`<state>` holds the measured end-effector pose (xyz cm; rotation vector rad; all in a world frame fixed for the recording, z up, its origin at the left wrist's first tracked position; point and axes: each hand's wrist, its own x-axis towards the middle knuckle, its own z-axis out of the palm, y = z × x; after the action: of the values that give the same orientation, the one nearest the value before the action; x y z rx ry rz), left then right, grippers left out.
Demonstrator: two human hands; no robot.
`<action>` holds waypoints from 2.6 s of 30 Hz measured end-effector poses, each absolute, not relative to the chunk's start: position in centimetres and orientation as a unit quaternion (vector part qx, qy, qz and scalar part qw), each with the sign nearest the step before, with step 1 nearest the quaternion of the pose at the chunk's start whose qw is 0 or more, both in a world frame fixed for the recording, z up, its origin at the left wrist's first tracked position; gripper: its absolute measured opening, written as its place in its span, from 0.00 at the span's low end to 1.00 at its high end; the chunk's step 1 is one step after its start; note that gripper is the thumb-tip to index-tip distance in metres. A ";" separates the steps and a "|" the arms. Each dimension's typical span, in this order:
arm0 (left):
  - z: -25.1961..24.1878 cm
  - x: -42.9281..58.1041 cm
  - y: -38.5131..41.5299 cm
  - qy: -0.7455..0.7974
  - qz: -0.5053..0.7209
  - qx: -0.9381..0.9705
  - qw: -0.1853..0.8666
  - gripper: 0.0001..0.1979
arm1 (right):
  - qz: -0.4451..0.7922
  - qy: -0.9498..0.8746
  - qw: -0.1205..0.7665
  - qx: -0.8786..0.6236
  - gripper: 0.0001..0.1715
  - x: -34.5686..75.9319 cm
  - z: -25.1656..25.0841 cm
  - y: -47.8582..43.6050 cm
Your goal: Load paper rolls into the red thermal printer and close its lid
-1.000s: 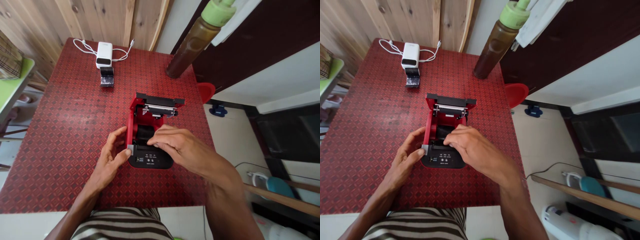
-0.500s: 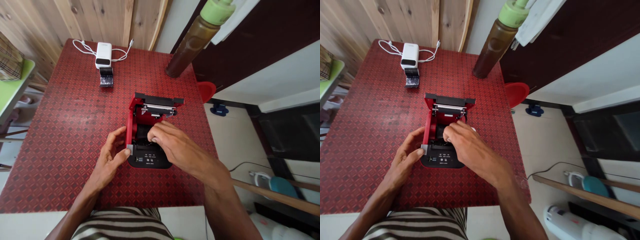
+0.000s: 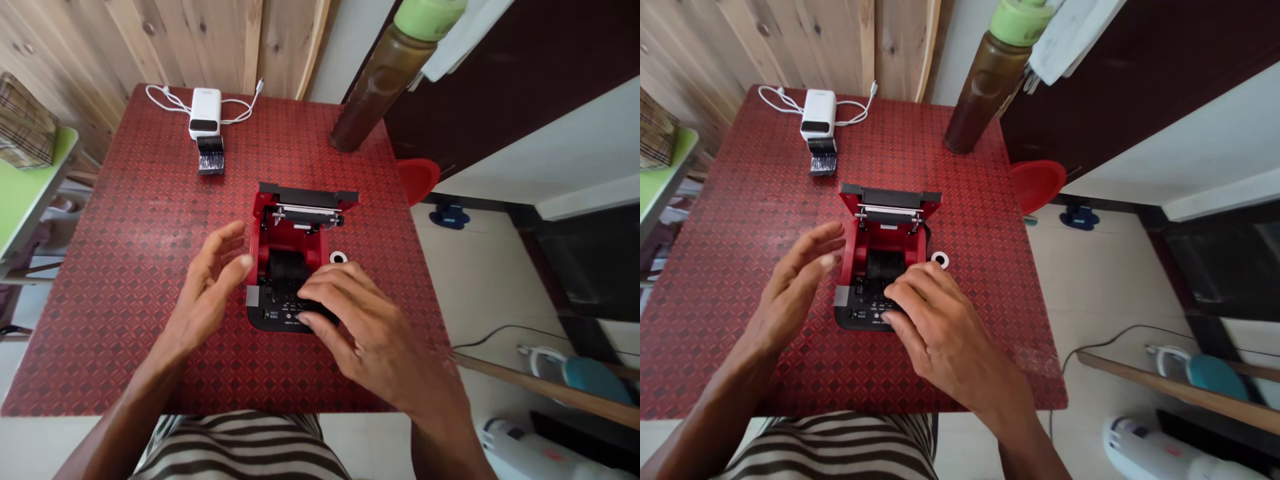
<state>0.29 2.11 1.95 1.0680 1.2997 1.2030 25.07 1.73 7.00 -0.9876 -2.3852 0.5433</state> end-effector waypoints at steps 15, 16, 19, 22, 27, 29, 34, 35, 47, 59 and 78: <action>4.2 2.5 6.2 0.513 0.567 0.403 0.502 0.10 | -0.073 -0.856 0.338 -0.385 0.10 23.1 3.8 -1.0; 3.8 2.3 5.4 0.515 0.563 0.386 0.519 0.17 | -0.075 -0.854 0.340 -0.387 0.10 23.1 3.6 -1.2; 2.3 1.8 3.3 0.529 0.517 0.355 0.572 0.35 | -0.081 -0.846 0.341 -0.401 0.12 23.2 3.1 -1.5; 1.2 1.4 2.1 0.527 0.485 0.356 0.600 0.37 | -0.079 -0.838 0.344 -0.417 0.12 23.1 3.0 -1.4; 0.8 1.3 1.8 0.501 0.487 0.378 0.607 0.35 | -0.027 -0.842 0.333 -0.425 0.12 22.9 3.5 -1.1; 1.0 1.4 1.8 0.490 0.486 0.390 0.610 0.33 | -0.017 -0.841 0.327 -0.431 0.11 22.8 3.7 -1.1; 1.3 1.3 1.8 0.483 0.481 0.415 0.603 0.33 | 0.006 -0.835 0.326 -0.442 0.09 22.6 4.0 -1.1; 1.4 1.3 1.9 0.484 0.480 0.417 0.601 0.33 | 0.006 -0.834 0.327 -0.444 0.09 22.5 4.0 -1.1; 0.6 1.0 -1.0 0.499 0.493 0.357 0.617 0.30 | 0.021 -0.753 0.427 -0.500 0.24 24.3 2.2 -3.7; 1.5 1.6 -1.3 0.534 0.478 0.351 0.603 0.29 | 0.083 -0.672 0.412 -0.610 0.36 22.9 -3.0 -6.6; 1.3 2.5 -1.3 0.538 0.500 0.354 0.579 0.28 | 0.124 -0.692 0.408 -0.582 0.31 24.0 -2.2 -5.5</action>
<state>2.52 -1.28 1.33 0.8276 1.2584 1.1687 23.96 -5.51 -2.16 -1.4662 -1.7444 0.3120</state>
